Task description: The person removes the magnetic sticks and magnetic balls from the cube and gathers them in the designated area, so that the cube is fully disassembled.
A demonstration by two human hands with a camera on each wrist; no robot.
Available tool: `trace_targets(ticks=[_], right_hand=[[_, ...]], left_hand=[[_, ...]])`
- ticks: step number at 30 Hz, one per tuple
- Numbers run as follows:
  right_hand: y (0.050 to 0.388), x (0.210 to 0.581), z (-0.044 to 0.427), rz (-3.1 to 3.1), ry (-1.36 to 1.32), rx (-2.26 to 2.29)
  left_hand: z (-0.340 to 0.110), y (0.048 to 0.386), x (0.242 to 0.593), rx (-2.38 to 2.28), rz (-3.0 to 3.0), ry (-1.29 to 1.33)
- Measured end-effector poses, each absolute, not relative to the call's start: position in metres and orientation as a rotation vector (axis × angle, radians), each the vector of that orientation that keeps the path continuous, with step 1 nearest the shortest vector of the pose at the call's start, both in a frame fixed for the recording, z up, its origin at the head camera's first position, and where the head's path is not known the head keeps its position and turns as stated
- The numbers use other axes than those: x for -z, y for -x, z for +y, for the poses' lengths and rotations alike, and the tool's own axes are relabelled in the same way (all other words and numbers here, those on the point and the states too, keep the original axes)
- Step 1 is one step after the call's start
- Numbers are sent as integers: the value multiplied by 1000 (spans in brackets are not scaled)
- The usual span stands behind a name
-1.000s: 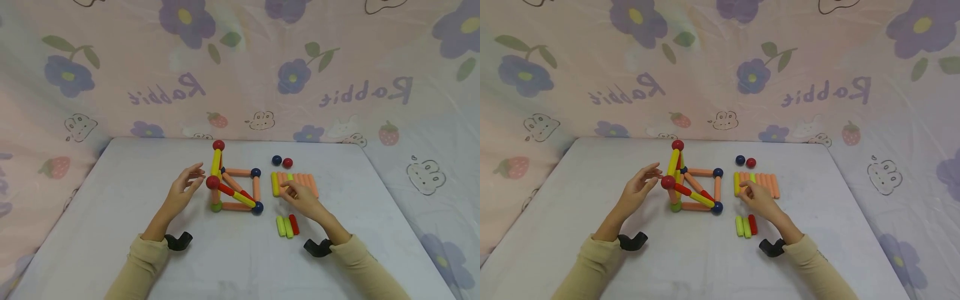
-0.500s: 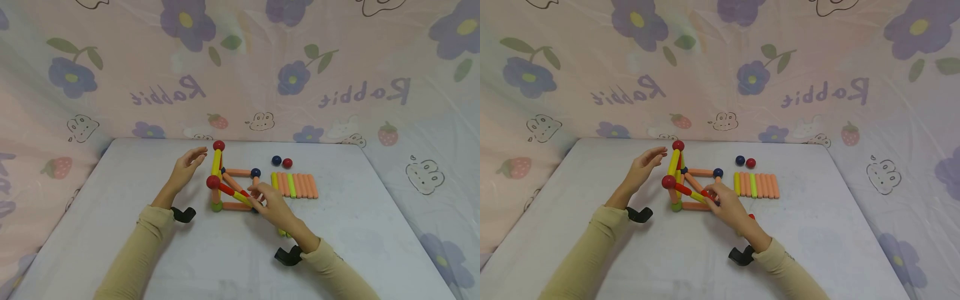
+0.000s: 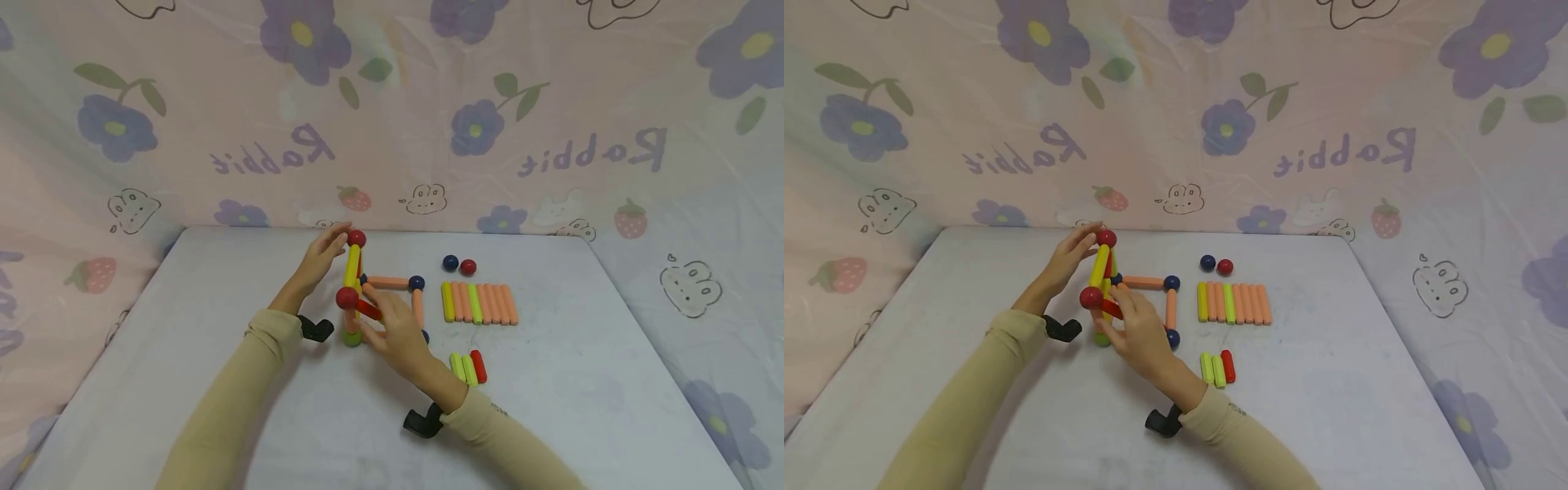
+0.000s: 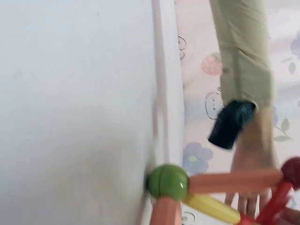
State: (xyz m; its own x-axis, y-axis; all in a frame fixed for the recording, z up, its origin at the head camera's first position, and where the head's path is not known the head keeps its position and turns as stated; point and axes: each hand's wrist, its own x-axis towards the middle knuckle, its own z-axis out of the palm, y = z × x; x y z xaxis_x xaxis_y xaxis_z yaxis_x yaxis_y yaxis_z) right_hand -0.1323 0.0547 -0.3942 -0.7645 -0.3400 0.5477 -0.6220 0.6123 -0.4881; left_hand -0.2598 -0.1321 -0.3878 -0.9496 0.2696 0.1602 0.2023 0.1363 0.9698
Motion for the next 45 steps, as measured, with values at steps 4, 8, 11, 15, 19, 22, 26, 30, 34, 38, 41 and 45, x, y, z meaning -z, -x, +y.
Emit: trace_targets(ticks=[4, 8, 11, 15, 19, 22, 26, 30, 34, 38, 41, 45], right_hand=[[136, 397, 42, -2430, -727, -936], [139, 397, 36, -2413, -698, -958], [142, 397, 33, -2402, -703, -967], [144, 397, 29, -2393, -720, -987], [143, 395, 29, -2405, -734, -1008], [142, 394, 30, -2420, -740, -1010], [139, 393, 34, -2438, -751, -1002], [138, 392, 39, -2449, -771, -1011], [136, 392, 45, -2439, -793, -1037], [135, 391, 51, -2420, -824, -1016], [135, 391, 54, -2405, -846, -997], [134, 392, 60, -2413, -862, -1015]], left_hand=[[-130, 265, 389, -1999, 2220, -451], [-128, 267, 392, -1988, 2178, -425], [-127, 267, 394, -1974, 2189, -418], [-129, 267, 397, -1992, 2204, -433], [-131, 265, 399, -1994, 2246, -434], [-133, 263, 399, -1989, 2265, -434], [-137, 258, 399, -1993, 2273, -434], [-143, 254, 401, -2000, 2281, -404], [-150, 248, 402, -1988, 2290, -385], [-156, 242, 403, -1967, 2308, -388], [-159, 237, 404, -1961, 2341, -396], [-160, 231, 405, -1983, 2366, -416]])
